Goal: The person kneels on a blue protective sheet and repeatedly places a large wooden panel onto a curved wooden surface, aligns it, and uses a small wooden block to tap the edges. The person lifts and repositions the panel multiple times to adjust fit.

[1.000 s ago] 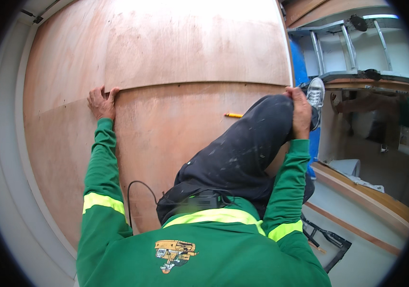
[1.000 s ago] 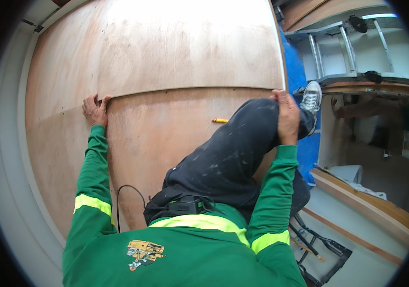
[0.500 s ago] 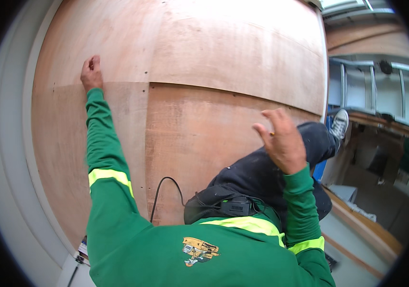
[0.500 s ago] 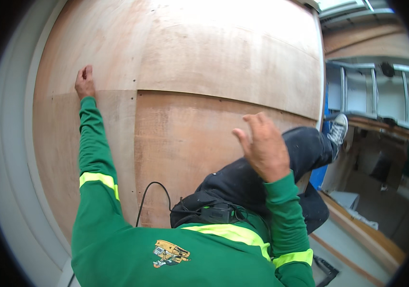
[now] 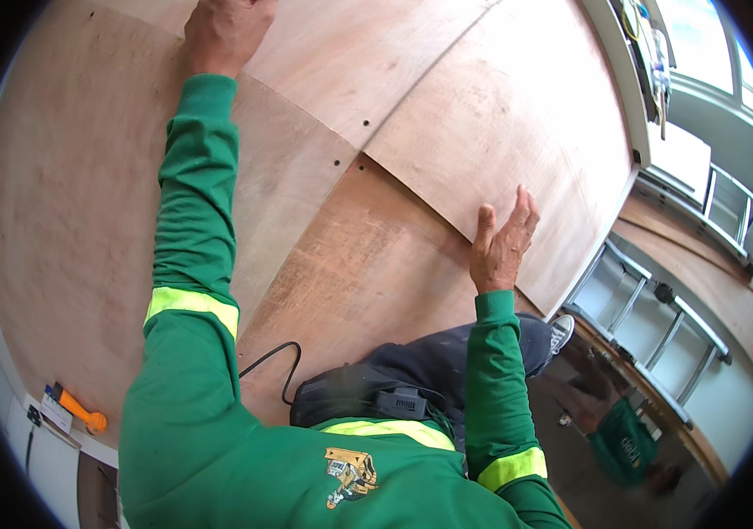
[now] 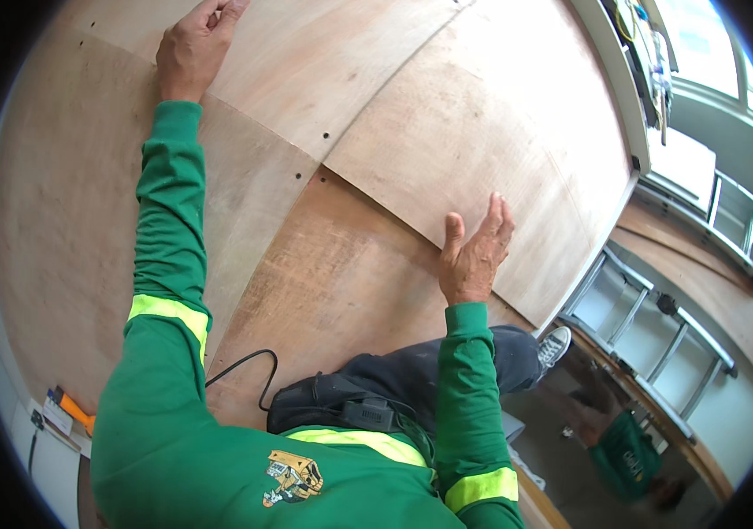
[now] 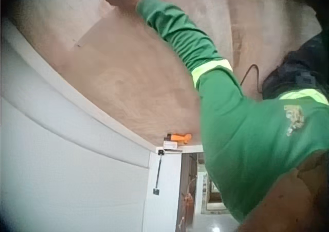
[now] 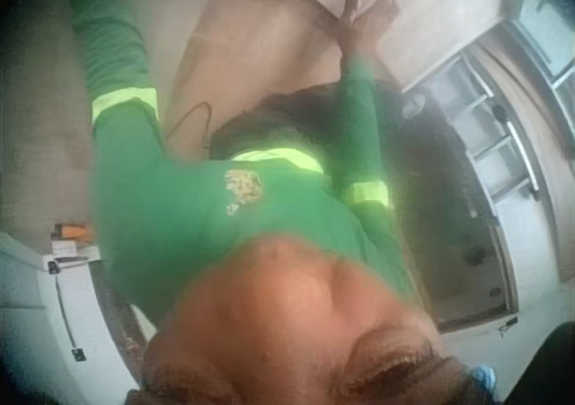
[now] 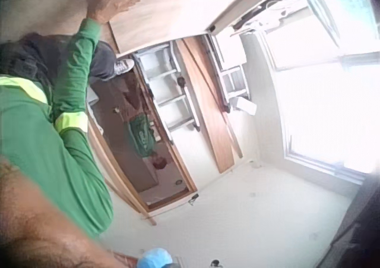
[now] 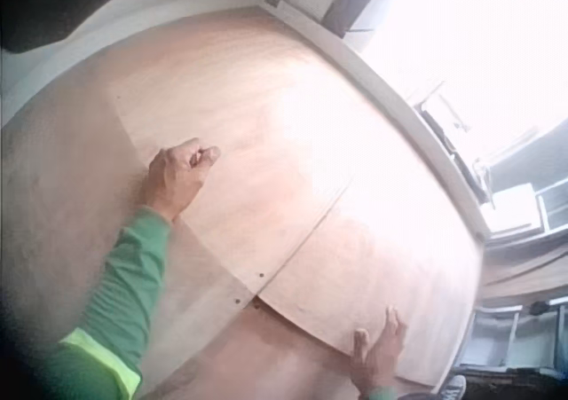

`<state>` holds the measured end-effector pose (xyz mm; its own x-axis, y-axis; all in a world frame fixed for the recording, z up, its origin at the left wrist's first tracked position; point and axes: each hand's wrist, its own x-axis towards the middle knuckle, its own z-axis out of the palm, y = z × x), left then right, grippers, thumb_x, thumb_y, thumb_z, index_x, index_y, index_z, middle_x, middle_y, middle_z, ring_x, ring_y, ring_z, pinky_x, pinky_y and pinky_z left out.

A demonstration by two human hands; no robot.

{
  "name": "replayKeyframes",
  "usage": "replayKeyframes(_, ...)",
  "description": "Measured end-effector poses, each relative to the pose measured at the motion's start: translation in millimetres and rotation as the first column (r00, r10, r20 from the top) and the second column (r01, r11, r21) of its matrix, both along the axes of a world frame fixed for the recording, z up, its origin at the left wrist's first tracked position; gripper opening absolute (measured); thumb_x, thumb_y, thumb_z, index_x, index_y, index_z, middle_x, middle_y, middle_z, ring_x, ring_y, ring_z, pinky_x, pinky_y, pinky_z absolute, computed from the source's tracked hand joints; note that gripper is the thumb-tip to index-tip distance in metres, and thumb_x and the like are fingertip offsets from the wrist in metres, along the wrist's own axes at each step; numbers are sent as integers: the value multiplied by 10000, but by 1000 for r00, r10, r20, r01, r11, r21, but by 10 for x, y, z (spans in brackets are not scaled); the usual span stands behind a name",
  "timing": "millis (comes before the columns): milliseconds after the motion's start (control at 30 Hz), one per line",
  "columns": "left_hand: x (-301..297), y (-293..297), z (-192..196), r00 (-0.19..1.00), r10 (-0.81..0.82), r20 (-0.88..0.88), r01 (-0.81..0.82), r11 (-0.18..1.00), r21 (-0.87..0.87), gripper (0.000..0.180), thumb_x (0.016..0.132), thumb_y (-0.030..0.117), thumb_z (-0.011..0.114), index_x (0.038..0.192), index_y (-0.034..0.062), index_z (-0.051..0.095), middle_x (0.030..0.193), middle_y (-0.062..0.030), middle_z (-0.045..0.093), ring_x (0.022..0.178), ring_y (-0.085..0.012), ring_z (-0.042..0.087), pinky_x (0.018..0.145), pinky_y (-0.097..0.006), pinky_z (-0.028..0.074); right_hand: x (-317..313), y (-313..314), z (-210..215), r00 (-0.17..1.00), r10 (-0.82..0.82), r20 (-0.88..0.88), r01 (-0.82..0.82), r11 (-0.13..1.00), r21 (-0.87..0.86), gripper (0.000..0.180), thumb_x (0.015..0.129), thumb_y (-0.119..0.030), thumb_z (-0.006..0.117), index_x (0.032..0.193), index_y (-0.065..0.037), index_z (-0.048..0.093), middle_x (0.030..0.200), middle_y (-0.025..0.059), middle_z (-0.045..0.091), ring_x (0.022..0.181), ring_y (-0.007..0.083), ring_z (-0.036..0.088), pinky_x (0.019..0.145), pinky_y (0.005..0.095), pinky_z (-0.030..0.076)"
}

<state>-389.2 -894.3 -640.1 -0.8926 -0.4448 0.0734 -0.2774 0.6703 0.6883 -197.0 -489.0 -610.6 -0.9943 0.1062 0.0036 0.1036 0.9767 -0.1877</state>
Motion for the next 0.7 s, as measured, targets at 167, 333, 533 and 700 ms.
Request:
replayKeyframes(167,5,40,-45,988,-21,-150,8,996,-84,426,988,422,731,860,19,671,744,-221,671,706,-429,688,634,-512,506,-418,12,-470,990,-126,-70,127,992,9,865,1063,-669,492,1628,-26,359,1628,210,363,1552,402,324,1251,599,223)
replayKeyframes(333,-69,-10,-13,985,-4,174,5,1000,-2,546,976,595,694,1085,63,745,1014,-258,743,1019,-429,735,836,-554,555,-452,41,-555,987,-158,-37,158,987,-2,839,1056,-625,529,1635,-41,366,1648,199,345,1559,385,302,1259,591,173)
replayKeyframes(533,-52,-148,-357,999,-48,-7,47,996,-72,508,980,609,727,954,102,727,663,6,546,619,-177,512,624,-359,482,-475,-10,-527,987,-158,-33,157,987,-28,813,1044,-575,565,1634,-50,373,1647,200,350,1550,390,308,1255,591,175)
replayKeyframes(700,-23,-70,-288,995,-59,-78,50,993,-109,491,977,616,728,1004,127,766,689,12,579,652,-156,543,655,-325,490,-425,60,-524,986,-166,-25,167,986,19,801,1019,-541,591,1627,-63,384,1637,207,360,1535,408,317,1250,606,181)
